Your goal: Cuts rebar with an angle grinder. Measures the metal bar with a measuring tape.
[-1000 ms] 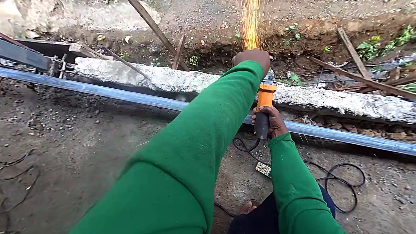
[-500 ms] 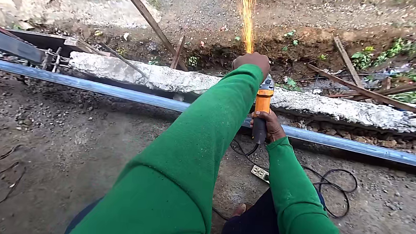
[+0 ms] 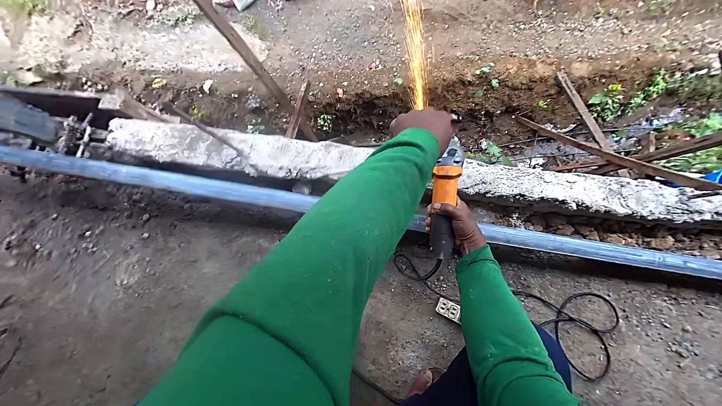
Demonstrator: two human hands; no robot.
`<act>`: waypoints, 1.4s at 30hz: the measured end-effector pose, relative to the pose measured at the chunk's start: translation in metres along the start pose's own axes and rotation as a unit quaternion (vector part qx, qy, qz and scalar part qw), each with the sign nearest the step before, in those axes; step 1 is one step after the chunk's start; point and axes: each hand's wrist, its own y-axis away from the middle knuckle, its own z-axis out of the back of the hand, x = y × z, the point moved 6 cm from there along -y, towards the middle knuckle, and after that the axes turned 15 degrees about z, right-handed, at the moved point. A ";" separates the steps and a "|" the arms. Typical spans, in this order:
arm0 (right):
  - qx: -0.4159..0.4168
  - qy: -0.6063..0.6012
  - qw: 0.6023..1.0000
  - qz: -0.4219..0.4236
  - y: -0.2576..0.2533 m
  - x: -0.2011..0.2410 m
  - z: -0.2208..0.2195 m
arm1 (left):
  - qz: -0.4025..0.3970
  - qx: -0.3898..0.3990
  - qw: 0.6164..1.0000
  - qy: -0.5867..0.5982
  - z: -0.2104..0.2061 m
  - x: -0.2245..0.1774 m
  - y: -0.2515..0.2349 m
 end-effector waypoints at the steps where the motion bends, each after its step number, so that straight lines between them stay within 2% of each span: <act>1: 0.002 -0.006 1.000 -0.002 -0.001 0.000 -0.002 | -0.004 -0.002 1.000 0.005 0.001 0.001 0.000; 5: 0.002 -0.038 0.999 -0.010 -0.002 0.000 0.000 | -0.015 -0.006 1.000 -0.009 0.000 -0.004 0.000; 27: 0.024 -0.054 0.998 0.012 -0.006 0.001 -0.001 | -0.011 -0.024 0.998 -0.059 -0.007 -0.003 -0.009; 33: 0.018 -0.047 0.999 0.005 -0.002 0.002 0.002 | -0.046 -0.044 0.996 -0.069 -0.012 -0.005 -0.013; 42: 0.024 -0.045 0.999 0.003 -0.005 0.003 0.001 | -0.052 -0.048 0.995 -0.077 -0.009 -0.006 -0.010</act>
